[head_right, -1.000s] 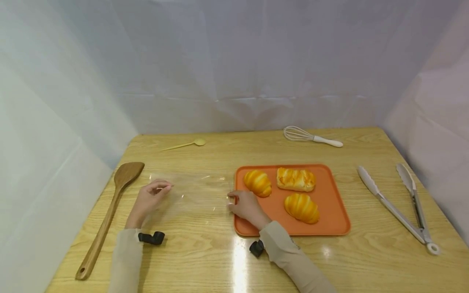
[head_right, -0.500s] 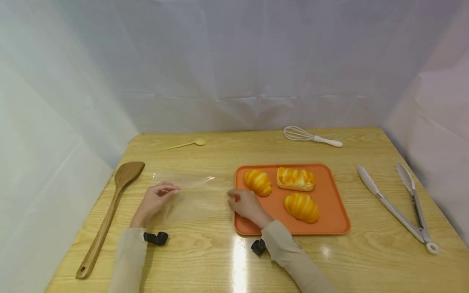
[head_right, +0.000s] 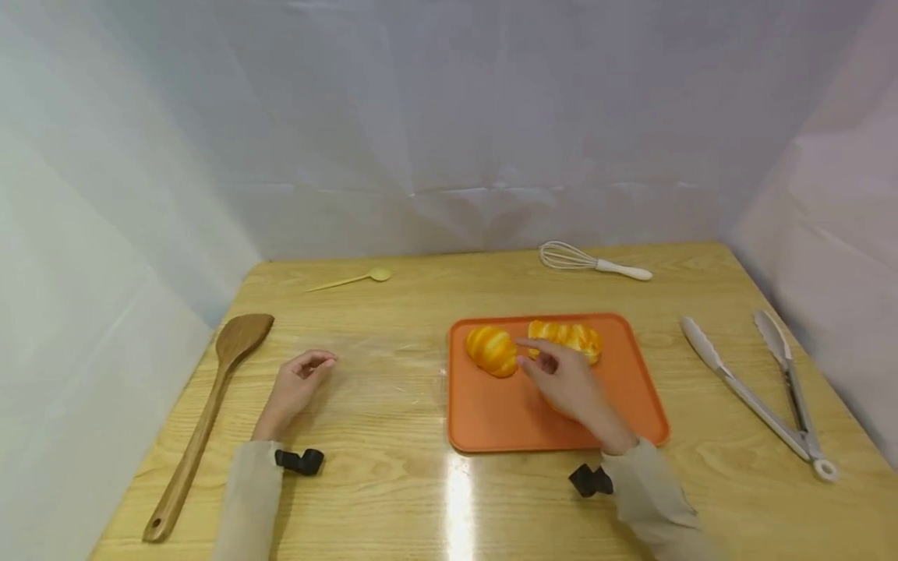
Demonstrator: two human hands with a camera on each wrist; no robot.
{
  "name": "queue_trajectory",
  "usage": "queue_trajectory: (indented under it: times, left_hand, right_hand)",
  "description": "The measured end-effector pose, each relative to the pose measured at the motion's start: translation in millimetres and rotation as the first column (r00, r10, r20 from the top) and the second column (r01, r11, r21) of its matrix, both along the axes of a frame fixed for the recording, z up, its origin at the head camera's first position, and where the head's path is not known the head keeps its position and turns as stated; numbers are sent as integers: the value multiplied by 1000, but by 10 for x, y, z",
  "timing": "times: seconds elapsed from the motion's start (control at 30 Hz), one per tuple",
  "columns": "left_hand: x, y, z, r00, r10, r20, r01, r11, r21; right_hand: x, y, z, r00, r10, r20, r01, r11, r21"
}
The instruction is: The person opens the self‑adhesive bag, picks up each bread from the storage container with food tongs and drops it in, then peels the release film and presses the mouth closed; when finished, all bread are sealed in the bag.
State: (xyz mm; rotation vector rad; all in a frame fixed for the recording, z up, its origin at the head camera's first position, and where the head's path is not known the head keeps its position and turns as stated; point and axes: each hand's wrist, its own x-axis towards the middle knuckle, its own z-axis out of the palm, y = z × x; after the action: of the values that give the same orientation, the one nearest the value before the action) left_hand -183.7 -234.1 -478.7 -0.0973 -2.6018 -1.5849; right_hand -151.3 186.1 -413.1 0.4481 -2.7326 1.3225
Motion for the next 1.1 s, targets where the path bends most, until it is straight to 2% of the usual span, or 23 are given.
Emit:
queue_trajectory:
  times: [0.2, 0.37, 0.53, 0.67, 0.7, 0.77, 0.83, 0.9, 0.93, 1.0, 1.1]
  left_hand:
    - [-8, -13, 0, 1000, 8, -10, -8, 1000, -7]
    - [-24, -24, 4, 1000, -3, 0, 3, 1000, -5]
    - [-20, -18, 32, 1000, -9, 4, 9, 1000, -28]
    - [61, 49, 219, 1000, -22, 5, 22, 998, -64]
    - [56, 46, 219, 1000, -25, 8, 25, 997, -67]
    - [36, 28, 190, 999, -34, 4, 34, 997, -70]
    - [-3, -7, 109, 999, -43, -5, 43, 997, -70]
    - [-62, -56, -7, 999, -48, -12, 47, 997, -67]
    - [-62, -55, -10, 999, -49, -13, 48, 997, -68]
    - [-64, -57, -13, 999, -48, -11, 47, 996, -70]
    - [-73, -66, -14, 999, -47, -7, 47, 997, -67]
  right_hand:
    - [94, 655, 29, 988, -139, -64, 140, 990, 19]
    - [153, 1249, -89, 961, -273, -45, 275, 960, 46]
    - [195, 1794, -175, 917, -398, 16, 394, 912, 113]
    - [221, 2072, -207, 873, -485, 51, 467, 863, 194]
    - [225, 2138, -229, 866, -499, 46, 479, 852, 212]
    - [247, 2244, -260, 835, -546, 69, 512, 816, 267]
    - [268, 2358, -289, 799, -590, 115, 530, 782, 329]
    - [282, 2445, -297, 763, -615, 199, 514, 764, 391]
    - [284, 2469, -294, 736, -630, 248, 502, 753, 424]
    - [273, 2518, -296, 690, -635, 347, 464, 757, 461]
    - [229, 2561, -331, 639, -643, 422, 431, 754, 495]
